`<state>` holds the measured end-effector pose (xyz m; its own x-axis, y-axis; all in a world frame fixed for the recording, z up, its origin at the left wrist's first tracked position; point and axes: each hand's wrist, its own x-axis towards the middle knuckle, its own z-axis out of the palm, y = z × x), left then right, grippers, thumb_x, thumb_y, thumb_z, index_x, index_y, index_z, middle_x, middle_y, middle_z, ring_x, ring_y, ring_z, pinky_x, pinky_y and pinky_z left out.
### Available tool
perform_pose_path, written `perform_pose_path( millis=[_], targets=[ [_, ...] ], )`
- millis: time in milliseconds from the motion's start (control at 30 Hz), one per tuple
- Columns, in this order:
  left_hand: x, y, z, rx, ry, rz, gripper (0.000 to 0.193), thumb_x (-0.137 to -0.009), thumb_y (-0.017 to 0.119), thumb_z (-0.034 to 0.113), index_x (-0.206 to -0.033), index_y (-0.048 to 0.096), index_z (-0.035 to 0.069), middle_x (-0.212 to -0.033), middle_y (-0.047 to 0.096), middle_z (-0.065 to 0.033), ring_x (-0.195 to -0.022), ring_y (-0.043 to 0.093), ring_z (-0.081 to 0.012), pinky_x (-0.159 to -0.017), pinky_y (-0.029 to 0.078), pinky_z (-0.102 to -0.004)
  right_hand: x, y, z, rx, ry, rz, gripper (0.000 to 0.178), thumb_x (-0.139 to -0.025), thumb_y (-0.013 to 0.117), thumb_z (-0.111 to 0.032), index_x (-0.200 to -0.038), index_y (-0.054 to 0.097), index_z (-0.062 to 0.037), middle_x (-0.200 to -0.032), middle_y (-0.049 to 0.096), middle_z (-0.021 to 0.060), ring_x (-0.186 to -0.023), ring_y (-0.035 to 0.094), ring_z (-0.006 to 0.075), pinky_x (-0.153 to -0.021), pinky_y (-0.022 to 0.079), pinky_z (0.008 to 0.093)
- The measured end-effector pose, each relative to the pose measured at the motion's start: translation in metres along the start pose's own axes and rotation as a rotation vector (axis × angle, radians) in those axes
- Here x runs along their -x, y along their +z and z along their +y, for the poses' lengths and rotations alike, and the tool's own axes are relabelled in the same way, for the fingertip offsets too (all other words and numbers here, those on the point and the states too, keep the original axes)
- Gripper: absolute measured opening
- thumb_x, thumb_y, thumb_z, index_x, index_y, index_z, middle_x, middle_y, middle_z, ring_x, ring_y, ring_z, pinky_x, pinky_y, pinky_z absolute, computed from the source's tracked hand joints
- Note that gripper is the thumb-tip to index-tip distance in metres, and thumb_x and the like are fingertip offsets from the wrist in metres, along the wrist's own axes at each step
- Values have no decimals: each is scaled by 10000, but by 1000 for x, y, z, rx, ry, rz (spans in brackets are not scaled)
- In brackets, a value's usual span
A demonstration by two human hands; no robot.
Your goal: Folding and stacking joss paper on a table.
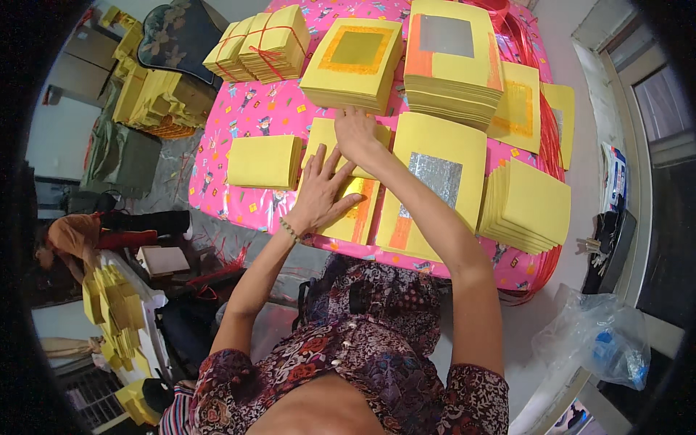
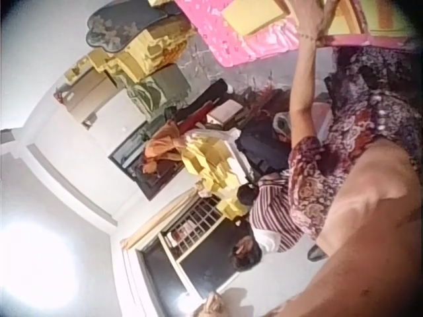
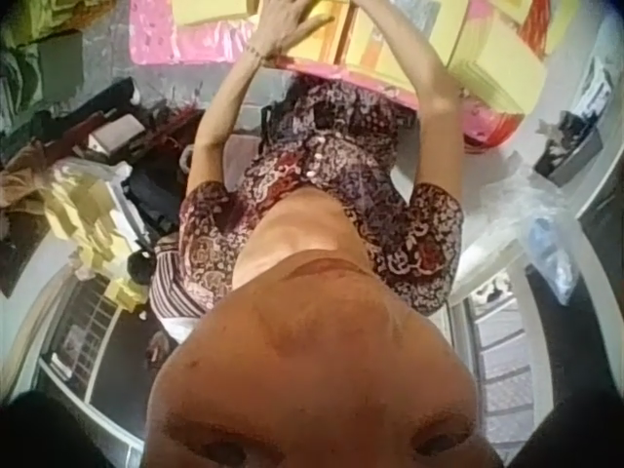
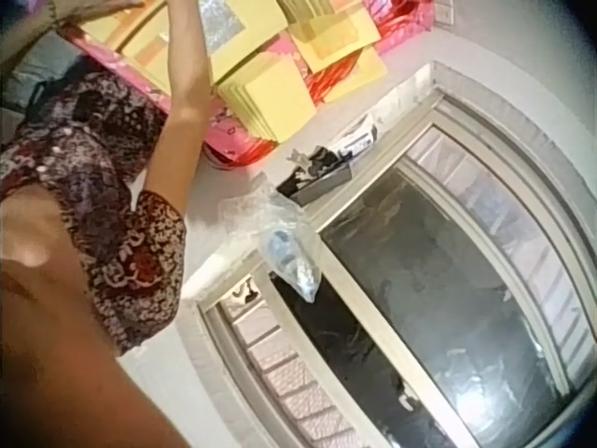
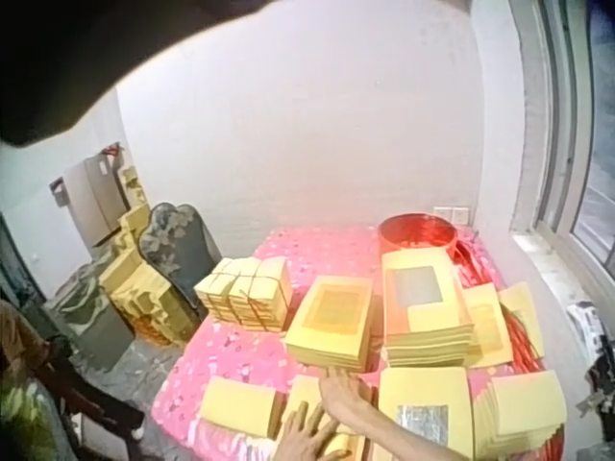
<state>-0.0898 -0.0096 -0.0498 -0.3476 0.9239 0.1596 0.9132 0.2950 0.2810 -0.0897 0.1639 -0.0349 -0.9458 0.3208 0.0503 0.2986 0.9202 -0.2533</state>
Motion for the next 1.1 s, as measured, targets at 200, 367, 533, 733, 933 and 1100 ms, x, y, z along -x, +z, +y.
perform_pose_path(
  millis=[200,367,533,733,933,1100],
  targets=[
    [0,3,1,-25,19,19,716,-912,493,621,-1489,382,211,-1560,251,-192,-1414,160,-513,-1138,185,-613,1,3,8,-58,-43,90,363,-826,547,-52,-1179,525,33,-1154,587,228,-1088,580,389,-873,508,483],
    [1,6,0,-22,20,27,727,-912,479,637,-1489,382,205,-1566,236,-191,-1416,150,-517,-1137,181,-618,-1,3,9,-30,-66,46,351,-827,545,-49,-1168,528,32,-1143,589,222,-1070,587,386,-856,515,481],
    [2,5,2,-28,19,28,745,-905,483,647,-1496,371,208,-1569,228,-195,-1419,135,-522,-1137,177,-621,3,5,9,-34,-79,60,369,-811,582,-64,-1163,532,32,-1120,584,221,-1052,591,387,-846,518,481],
    [2,8,0,-17,7,26,765,-897,484,659,-1498,365,202,-1574,218,-194,-1426,123,-515,-1142,164,-617,22,-26,10,16,-161,214,353,-776,661,-110,-1085,563,30,-1035,595,210,-980,613,387,-786,521,476],
    [3,9,-2,-10,10,45,771,-894,468,680,-1501,360,218,-1584,202,-184,-1434,118,-504,-1143,162,-612,56,-55,12,72,-164,-332,225,-759,739,-178,-880,704,9,-845,701,181,-833,693,364,-760,551,455],
    [2,8,1,-25,10,34,789,-887,459,698,-1509,345,225,-1583,205,-184,-1436,116,-504,-1148,170,-600,54,-39,16,129,-150,-469,253,-761,771,-225,-977,749,-97,-909,716,174,-900,695,335,-777,554,433]
  ],
)
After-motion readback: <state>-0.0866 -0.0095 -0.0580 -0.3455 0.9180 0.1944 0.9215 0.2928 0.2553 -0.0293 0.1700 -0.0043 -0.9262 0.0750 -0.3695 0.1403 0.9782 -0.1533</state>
